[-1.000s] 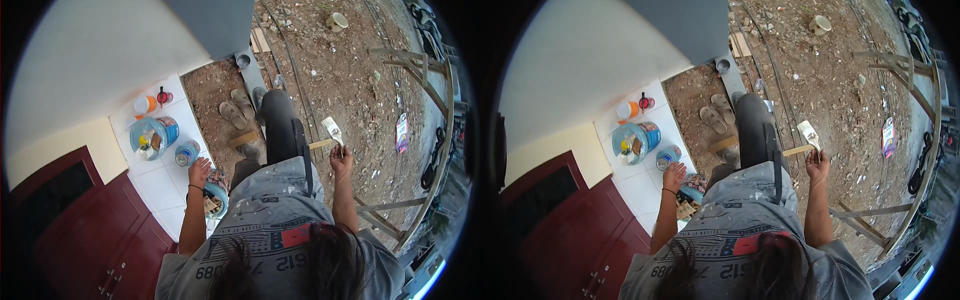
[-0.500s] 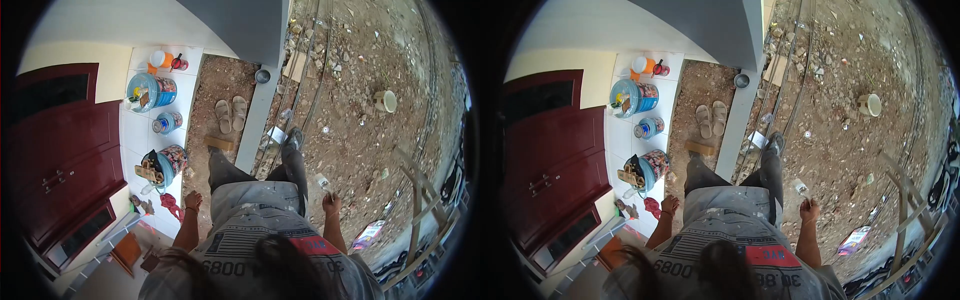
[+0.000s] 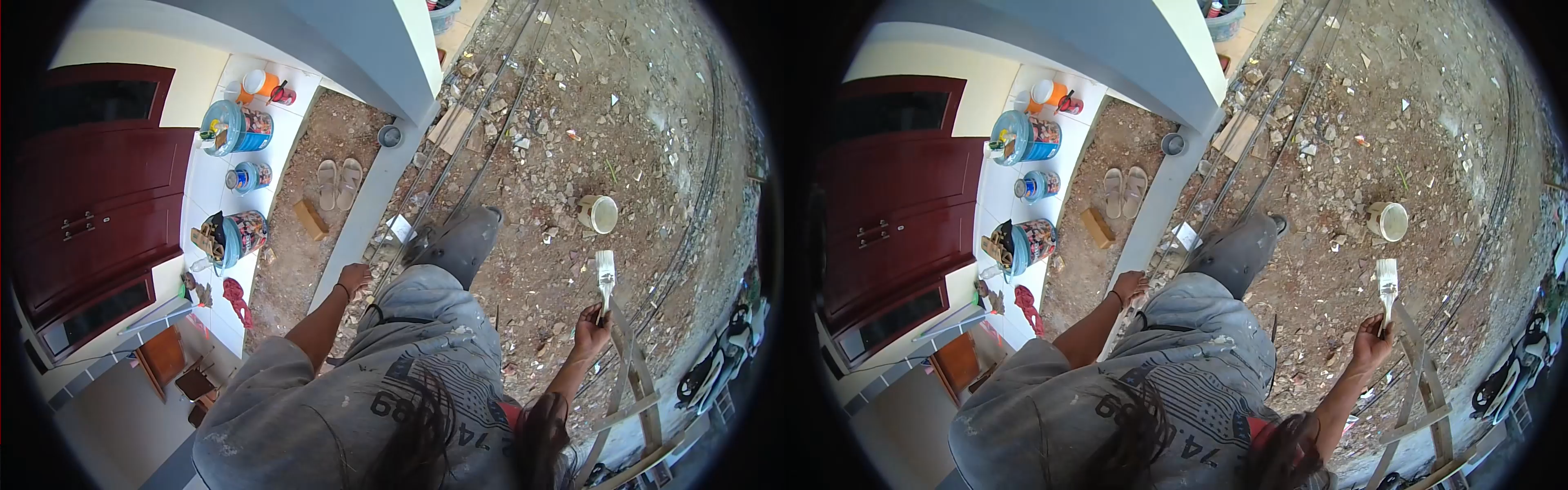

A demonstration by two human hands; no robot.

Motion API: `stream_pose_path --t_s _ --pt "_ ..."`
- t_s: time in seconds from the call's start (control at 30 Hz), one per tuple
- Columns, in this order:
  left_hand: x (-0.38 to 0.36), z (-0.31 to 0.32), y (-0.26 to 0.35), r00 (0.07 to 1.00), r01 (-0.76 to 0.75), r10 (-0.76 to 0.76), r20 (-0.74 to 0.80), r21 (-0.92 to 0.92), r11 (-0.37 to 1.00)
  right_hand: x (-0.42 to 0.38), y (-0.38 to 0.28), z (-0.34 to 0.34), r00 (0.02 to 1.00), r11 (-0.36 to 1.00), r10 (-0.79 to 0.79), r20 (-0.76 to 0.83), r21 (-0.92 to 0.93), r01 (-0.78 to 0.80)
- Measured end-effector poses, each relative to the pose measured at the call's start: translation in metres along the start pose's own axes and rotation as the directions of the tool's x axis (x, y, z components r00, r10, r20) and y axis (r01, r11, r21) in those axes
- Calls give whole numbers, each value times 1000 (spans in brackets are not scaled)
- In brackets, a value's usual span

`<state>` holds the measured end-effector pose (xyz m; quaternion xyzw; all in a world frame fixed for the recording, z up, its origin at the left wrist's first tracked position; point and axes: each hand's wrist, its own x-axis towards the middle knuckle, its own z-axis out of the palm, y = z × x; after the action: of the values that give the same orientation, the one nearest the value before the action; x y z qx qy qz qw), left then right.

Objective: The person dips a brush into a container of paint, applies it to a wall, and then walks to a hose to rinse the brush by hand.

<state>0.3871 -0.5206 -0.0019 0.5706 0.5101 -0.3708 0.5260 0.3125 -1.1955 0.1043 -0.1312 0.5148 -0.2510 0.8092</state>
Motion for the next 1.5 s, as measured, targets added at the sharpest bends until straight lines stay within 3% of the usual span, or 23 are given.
stream_pose_path --t_s 0.03,0.07,0.17,0.27,0.3,0.33,0.4,0.5,0.53,0.57,0.63,0.7,0.73,0.77,0.8,0.83,0.87,0.93,1.1,1.13,1.3,1.43,1.5 --pt "2 29 20 995 -90 93 47 -58 994 14 -11 9 1000 1000 12 5 10 -12" --pt "12 67 46 995 -35 33 -93 -20 999 27 -20 13 1000 1000 -11 19 -5 11" --pt "104 159 81 1000 26 -25 -16 71 997 72 -50 20 1000 999 10 17 -47 -9" --pt "68 283 138 985 -134 122 119 93 987 76 -82 7 997 999 43 -57 -14 -44" --pt "42 326 162 960 -198 179 215 70 978 83 -89 14 999 998 47 -26 -34 -48" --pt "11 366 189 910 -266 234 344 47 963 83 -98 12 992 997 57 110 -51 -52" --pt "-52 436 243 776 -403 309 551 56 913 86 -114 22 992 996 85 89 -28 -83" --pt "-95 514 301 616 -612 397 680 96 785 100 -128 63 993 996 81 83 -45 -77" --pt "-95 533 313 624 -648 436 648 117 753 108 -136 80 972 992 124 200 -51 -116" --pt "-84 543 319 606 -661 441 662 111 742 126 -142 88 968 985 143 208 -122 -119" --pt "-49 553 324 684 -646 541 489 61 761 167 -154 112 961 984 152 229 -130 -125" --pt "-39 553 322 757 -561 526 388 -28 827 206 -169 144 953 979 158 259 -169 -117" --pt "-35 554 315 826 -501 502 257 -73 862 228 -181 166 950 969 176 260 -215 -121" --pt "-17 538 301 822 -517 500 271 -10 856 248 -189 185 965 958 162 206 -268 -103" --pt "3 520 282 858 -483 461 226 50 874 260 -202 201 965 952 144 218 -296 -75" --pt "20 513 254 926 -375 377 21 -78 924 275 -213 221 963 949 127 240 -312 -47" --pt "20 503 229 977 -207 187 -98 -262 943 288 -224 240 963 948 95 254 -318 -9" --pt "13 482 182 996 -13 -14 -85 -311 950 306 -241 279 953 926 10 301 -362 105" --pt "-30 537 193 985 121 -145 -88 -239 963 342 -262 364 974 900 2 225 -425 96" --pt "-30 554 210 986 125 -147 -83 -221 967 365 -258 368 965 867 22 261 -485 111" --pt "4 669 341 990 132 -138 -30 -148 980 461 -249 443 988 857 84 132 -515 -4" --pt "46 791 523 997 31 -27 73 -58 998 542 -274 557 992 825 128 14 -556 -99" --pt "75 854 630 970 -95 103 222 -49 994 567 -294 602 985 824 170 -6 -548 -145"
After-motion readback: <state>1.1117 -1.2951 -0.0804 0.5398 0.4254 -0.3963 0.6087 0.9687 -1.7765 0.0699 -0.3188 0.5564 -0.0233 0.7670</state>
